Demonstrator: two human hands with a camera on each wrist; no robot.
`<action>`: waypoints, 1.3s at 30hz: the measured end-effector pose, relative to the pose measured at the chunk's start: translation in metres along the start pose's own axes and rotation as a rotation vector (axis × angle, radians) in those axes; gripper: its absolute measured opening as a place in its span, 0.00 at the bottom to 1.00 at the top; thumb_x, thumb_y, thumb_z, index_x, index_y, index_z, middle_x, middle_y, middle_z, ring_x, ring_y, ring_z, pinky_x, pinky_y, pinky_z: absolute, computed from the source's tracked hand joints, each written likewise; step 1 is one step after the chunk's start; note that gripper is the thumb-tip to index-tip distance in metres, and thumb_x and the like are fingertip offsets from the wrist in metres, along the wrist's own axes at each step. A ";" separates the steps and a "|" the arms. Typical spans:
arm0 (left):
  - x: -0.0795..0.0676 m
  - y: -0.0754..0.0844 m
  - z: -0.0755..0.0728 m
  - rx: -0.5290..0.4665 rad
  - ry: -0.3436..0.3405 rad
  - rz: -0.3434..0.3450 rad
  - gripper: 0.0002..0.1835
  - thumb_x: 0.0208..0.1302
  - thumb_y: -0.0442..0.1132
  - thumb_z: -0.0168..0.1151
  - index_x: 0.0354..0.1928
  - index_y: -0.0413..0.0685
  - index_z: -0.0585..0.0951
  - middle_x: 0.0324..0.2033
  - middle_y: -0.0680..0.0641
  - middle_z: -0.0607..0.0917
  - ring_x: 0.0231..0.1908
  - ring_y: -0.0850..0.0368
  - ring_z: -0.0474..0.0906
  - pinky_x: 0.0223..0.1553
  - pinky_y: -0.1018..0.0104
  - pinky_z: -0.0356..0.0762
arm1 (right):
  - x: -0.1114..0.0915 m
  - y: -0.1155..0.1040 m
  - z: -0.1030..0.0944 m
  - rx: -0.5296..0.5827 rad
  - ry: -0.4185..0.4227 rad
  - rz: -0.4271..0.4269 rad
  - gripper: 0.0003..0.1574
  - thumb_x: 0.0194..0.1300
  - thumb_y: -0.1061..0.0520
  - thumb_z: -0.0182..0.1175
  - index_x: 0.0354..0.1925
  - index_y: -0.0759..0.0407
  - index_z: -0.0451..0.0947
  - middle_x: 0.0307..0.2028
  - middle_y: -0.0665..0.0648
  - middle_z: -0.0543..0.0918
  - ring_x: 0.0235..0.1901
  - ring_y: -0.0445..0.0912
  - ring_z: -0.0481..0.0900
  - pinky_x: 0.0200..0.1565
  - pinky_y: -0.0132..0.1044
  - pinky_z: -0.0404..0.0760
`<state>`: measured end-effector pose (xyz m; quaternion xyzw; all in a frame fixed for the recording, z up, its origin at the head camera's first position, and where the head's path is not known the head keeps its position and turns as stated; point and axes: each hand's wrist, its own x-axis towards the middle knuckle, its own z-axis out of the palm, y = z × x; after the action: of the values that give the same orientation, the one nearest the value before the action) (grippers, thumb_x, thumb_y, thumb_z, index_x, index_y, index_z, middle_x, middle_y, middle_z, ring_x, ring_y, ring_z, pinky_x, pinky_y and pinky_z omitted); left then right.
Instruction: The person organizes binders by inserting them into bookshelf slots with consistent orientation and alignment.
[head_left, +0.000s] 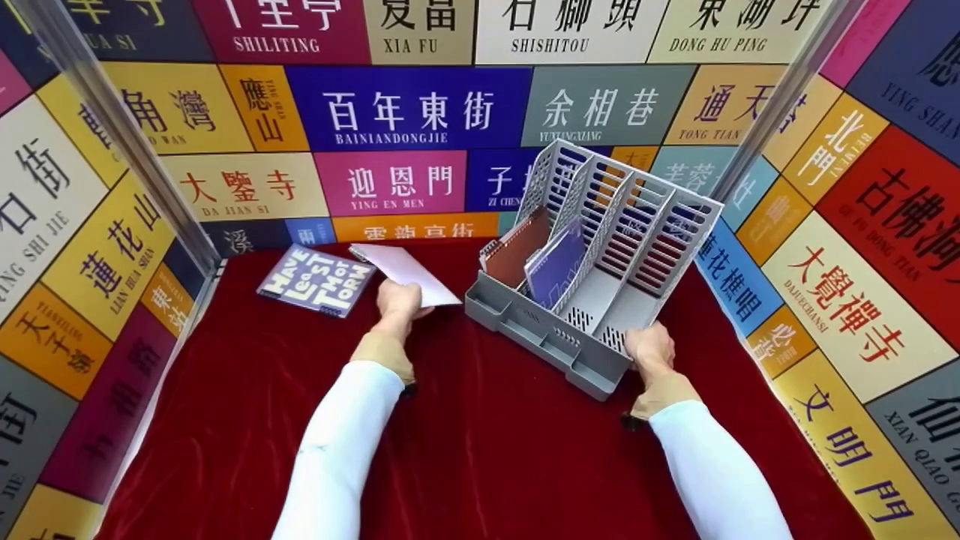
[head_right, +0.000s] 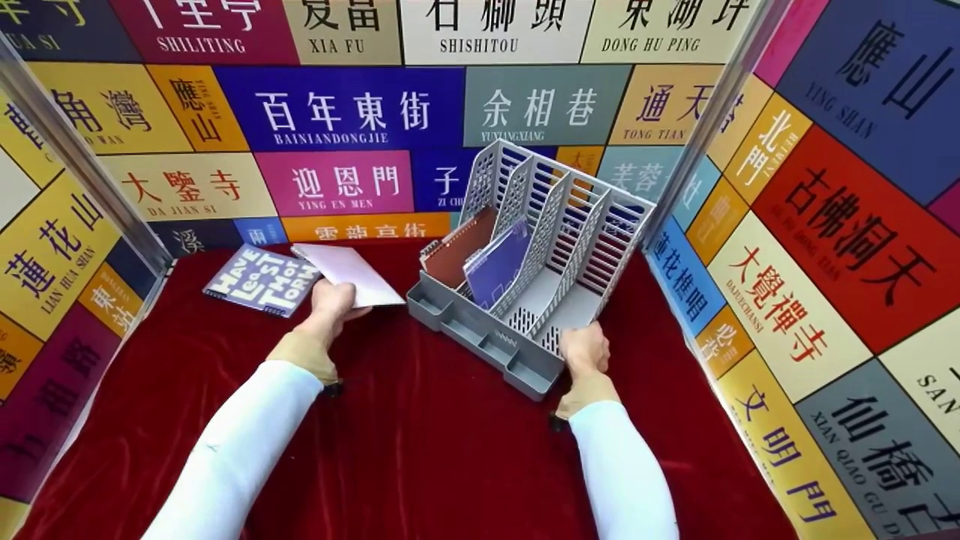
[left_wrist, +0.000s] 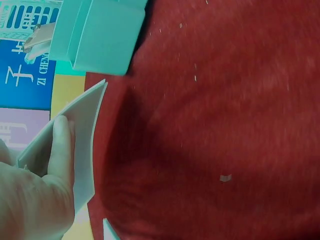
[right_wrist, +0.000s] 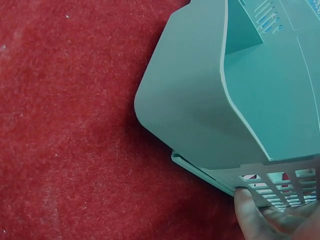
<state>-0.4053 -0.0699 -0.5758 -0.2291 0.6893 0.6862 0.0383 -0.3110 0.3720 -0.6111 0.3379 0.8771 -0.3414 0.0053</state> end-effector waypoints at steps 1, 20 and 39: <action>0.001 0.001 -0.003 0.044 -0.004 0.011 0.27 0.70 0.25 0.48 0.70 0.33 0.74 0.49 0.39 0.82 0.27 0.51 0.89 0.43 0.52 0.96 | 0.000 0.000 0.000 0.000 -0.001 0.001 0.32 0.72 0.51 0.46 0.65 0.66 0.77 0.65 0.76 0.85 0.53 0.67 0.88 0.50 0.53 0.90; -0.020 0.038 -0.029 0.872 -0.051 0.291 0.23 0.69 0.39 0.61 0.64 0.39 0.82 0.57 0.32 0.91 0.46 0.37 0.94 0.38 0.55 0.95 | -0.004 0.000 -0.006 0.009 -0.013 -0.004 0.32 0.73 0.51 0.47 0.66 0.67 0.76 0.65 0.76 0.84 0.46 0.64 0.88 0.45 0.49 0.89; -0.054 0.070 -0.024 1.110 0.055 0.624 0.17 0.60 0.38 0.71 0.50 0.38 0.86 0.47 0.31 0.93 0.48 0.29 0.93 0.50 0.36 0.92 | -0.004 -0.002 -0.002 0.003 -0.002 -0.003 0.34 0.71 0.51 0.47 0.67 0.67 0.75 0.68 0.76 0.82 0.67 0.71 0.82 0.68 0.60 0.84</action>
<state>-0.3764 -0.0820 -0.4899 0.0190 0.9773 0.1999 -0.0679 -0.3083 0.3698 -0.6078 0.3362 0.8771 -0.3430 0.0050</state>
